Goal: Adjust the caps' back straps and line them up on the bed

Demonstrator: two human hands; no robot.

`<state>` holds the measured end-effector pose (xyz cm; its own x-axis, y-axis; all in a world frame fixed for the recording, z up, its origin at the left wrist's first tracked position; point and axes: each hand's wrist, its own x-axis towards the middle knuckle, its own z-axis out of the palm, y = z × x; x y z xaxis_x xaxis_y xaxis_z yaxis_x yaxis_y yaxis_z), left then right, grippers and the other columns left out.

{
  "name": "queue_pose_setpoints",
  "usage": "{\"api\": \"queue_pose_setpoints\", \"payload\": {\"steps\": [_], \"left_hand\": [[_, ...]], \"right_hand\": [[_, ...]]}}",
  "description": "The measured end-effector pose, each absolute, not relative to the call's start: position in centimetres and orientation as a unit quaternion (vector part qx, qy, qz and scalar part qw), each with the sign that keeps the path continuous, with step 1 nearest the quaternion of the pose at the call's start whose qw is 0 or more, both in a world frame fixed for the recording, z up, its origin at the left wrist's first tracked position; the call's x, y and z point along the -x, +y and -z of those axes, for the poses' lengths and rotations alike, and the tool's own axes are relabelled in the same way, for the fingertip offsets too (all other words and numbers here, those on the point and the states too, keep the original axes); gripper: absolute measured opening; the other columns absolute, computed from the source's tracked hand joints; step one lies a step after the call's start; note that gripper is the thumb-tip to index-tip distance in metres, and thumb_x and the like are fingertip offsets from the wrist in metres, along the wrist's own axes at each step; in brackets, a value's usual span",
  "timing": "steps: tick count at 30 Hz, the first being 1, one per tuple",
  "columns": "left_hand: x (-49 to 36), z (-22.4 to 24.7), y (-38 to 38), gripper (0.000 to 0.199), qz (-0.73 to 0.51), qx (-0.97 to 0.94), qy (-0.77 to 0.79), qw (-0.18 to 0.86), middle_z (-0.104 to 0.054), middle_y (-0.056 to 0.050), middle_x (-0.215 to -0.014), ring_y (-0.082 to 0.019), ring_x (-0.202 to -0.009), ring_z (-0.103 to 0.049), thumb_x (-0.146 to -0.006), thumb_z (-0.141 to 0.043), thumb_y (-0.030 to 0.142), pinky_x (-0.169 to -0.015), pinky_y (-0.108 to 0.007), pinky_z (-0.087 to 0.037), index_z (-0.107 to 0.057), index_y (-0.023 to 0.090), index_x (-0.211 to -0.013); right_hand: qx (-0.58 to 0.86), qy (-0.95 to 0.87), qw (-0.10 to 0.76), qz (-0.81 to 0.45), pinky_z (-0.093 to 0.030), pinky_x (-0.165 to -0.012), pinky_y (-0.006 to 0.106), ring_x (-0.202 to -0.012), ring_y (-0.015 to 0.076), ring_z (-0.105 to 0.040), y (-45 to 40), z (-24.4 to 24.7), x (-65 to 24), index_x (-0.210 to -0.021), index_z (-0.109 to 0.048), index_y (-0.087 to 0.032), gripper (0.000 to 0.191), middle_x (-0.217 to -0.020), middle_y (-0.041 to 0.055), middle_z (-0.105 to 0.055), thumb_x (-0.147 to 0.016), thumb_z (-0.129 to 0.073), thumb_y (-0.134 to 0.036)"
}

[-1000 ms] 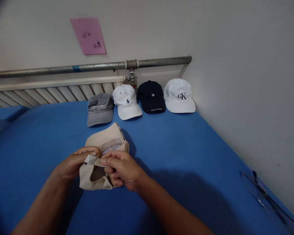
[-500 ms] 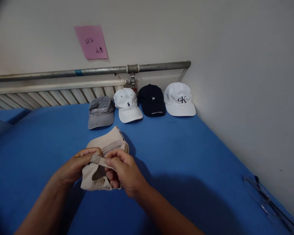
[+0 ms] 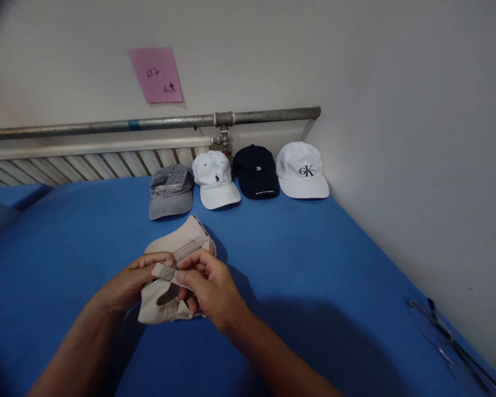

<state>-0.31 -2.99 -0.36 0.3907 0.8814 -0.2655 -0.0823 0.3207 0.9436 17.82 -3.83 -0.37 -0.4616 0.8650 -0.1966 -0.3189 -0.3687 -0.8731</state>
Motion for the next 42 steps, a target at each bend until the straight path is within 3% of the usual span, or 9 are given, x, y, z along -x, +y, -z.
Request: {"api": "queue_pose_setpoints", "payload": {"steps": [5, 18, 25, 29, 34, 37, 42], "left_hand": [[0.3, 0.3, -3.0, 0.025, -0.342, -0.478, 0.439, 0.679, -0.048, 0.004, -0.057, -0.009, -0.052, -0.037, -0.074, -0.07, 0.035, -0.05, -0.02, -0.031, -0.057, 0.016, -0.065], [0.6, 0.8, -3.1, 0.024, -0.327, -0.491, 0.446, 0.673, -0.046, 0.004, -0.057, -0.008, -0.051, -0.034, -0.075, -0.069, 0.034, -0.049, -0.021, -0.025, -0.058, 0.016, -0.067], [0.5, 0.9, -3.0, 0.022, -0.313, -0.531, 0.441, 0.652, -0.049, 0.003, -0.061, -0.009, -0.055, -0.038, -0.075, -0.07, 0.031, -0.052, -0.021, -0.029, -0.058, 0.015, -0.067], [0.2, 0.7, -3.0, 0.022, -0.333, -0.506, 0.443, 0.661, -0.05, 0.003, -0.063, -0.008, -0.055, -0.04, -0.072, -0.073, 0.031, -0.052, -0.02, -0.031, -0.058, 0.015, -0.07], [-0.3, 0.6, -3.3, 0.027, -0.373, -0.474, 0.403, 0.688, -0.049, 0.006, -0.065, -0.007, -0.053, -0.039, -0.072, -0.077, 0.028, -0.05, -0.018, -0.031, -0.052, 0.019, -0.08], [-0.2, 0.8, -3.4, 0.026, -0.375, -0.488, 0.391, 0.684, -0.046, 0.006, -0.065, -0.007, -0.052, -0.037, -0.075, -0.075, 0.027, -0.049, -0.018, -0.03, -0.05, 0.02, -0.082], [0.6, 0.9, -3.5, 0.019, -0.38, -0.51, 0.394, 0.663, -0.045, 0.005, -0.069, -0.008, -0.057, -0.037, -0.087, -0.063, 0.034, -0.053, -0.019, -0.032, -0.052, 0.02, -0.082]], "right_hand": [[0.347, -0.408, 0.384, -0.752, -0.033, -0.032, 0.014, -0.03, 0.0038, -0.041, -3.7, 0.2, -18.2, -0.082, -0.054, -0.02, 0.019, -0.048, -0.0102, -0.056, -0.065, -0.062, -0.018], [0.351, -0.431, 0.38, -0.74, -0.032, -0.031, 0.015, -0.034, 0.0041, -0.045, -3.4, -0.1, -18.8, -0.081, -0.055, -0.02, 0.019, -0.054, -0.0098, -0.056, -0.064, -0.062, -0.015], [0.35, -0.444, 0.388, -0.728, -0.034, -0.035, 0.016, -0.037, 0.0045, -0.043, -3.8, 0.3, -18.4, -0.078, -0.054, -0.02, 0.017, -0.055, -0.0086, -0.054, -0.068, -0.067, -0.024], [0.372, -0.524, 0.425, -0.638, -0.043, -0.047, 0.02, -0.051, 0.0075, -0.051, -4.3, 0.1, -18.4, -0.08, -0.057, -0.02, 0.013, -0.063, -0.0055, -0.057, -0.072, -0.066, -0.026], [0.399, -0.707, 0.424, -0.402, -0.049, -0.07, 0.029, -0.077, 0.0149, -0.061, -5.3, -0.2, -18.6, -0.093, -0.061, -0.022, 0.021, -0.087, 0.0006, -0.065, -0.074, -0.069, -0.019], [0.384, -0.759, 0.431, -0.3, -0.05, -0.075, 0.031, -0.082, 0.0174, -0.062, -5.6, 0.0, -18.6, -0.101, -0.06, -0.021, 0.024, -0.092, 0.0035, -0.067, -0.078, -0.066, -0.019], [0.352, -0.78, 0.451, -0.255, -0.05, -0.074, 0.028, -0.082, 0.0168, -0.064, -5.6, 0.1, -18.6, -0.1, -0.061, -0.018, 0.02, -0.09, 0.0053, -0.068, -0.081, -0.063, -0.016]]}}
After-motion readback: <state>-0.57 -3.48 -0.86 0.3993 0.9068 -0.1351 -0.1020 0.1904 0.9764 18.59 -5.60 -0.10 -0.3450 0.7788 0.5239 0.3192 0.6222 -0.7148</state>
